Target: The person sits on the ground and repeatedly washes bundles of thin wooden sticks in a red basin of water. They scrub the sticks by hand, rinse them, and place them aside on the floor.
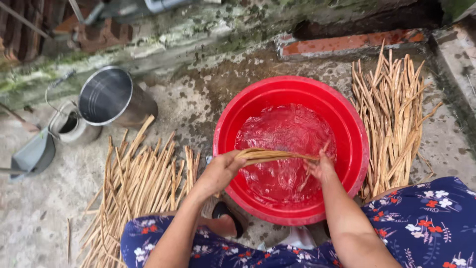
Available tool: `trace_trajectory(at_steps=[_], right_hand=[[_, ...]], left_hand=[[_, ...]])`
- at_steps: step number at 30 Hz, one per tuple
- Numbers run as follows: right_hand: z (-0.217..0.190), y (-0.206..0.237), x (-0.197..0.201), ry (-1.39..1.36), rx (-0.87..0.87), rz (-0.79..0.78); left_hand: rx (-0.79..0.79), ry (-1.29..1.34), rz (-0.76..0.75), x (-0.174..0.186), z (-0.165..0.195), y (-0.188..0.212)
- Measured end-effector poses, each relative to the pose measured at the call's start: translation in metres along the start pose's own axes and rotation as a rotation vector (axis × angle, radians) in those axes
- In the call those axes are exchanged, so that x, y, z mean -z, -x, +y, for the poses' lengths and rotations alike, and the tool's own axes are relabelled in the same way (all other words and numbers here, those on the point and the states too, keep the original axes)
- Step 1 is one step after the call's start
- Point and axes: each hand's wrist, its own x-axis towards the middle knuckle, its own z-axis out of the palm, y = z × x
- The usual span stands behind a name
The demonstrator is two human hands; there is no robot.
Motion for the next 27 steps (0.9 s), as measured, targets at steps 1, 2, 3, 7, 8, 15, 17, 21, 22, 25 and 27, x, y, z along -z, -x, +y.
trace_trajectory(at_steps=[1, 2, 3, 7, 8, 15, 17, 21, 22, 25, 27], right_hand=[[0.001, 0.002, 0.003, 0.092, 0.001, -0.002], [0.003, 0.003, 0.007, 0.240, -0.019, 0.005], [0.006, 0.003, 0.011, 0.250, -0.017, 0.048], [0.025, -0.009, 0.028, 0.236, 0.025, 0.235], [0.030, -0.012, 0.030, 0.184, 0.022, 0.262], [0.060, 0.002, -0.035, 0.038, -0.265, -0.596], [0.070, 0.016, -0.066, 0.169, -0.200, -0.709], [0.082, 0.035, -0.097, 0.321, -0.062, -0.609], [0.082, 0.035, -0.096, 0.274, -0.084, -0.541], [0.066, 0.021, -0.073, 0.149, -0.102, -0.395], [0.048, 0.003, -0.053, -0.016, -0.115, -0.325]], left_hand=[[0.122, -0.026, 0.039, 0.007, -0.007, -0.005], [0.253, -0.047, 0.079, 0.016, -0.015, -0.012], [0.395, -0.064, 0.114, 0.024, -0.027, -0.012], [0.315, 0.073, 0.377, 0.039, -0.090, -0.036], [0.426, 0.077, 0.357, 0.030, -0.108, -0.045], [0.522, 0.245, -0.002, -0.101, -0.201, -0.080], [0.546, 0.183, -0.074, -0.126, -0.198, -0.076], [0.341, -0.335, -0.291, -0.157, -0.137, -0.057], [0.359, -0.485, -0.387, -0.162, -0.114, -0.048], [0.234, -0.509, -0.394, -0.162, -0.051, -0.015], [0.087, -0.354, -0.382, -0.143, -0.022, -0.005]])
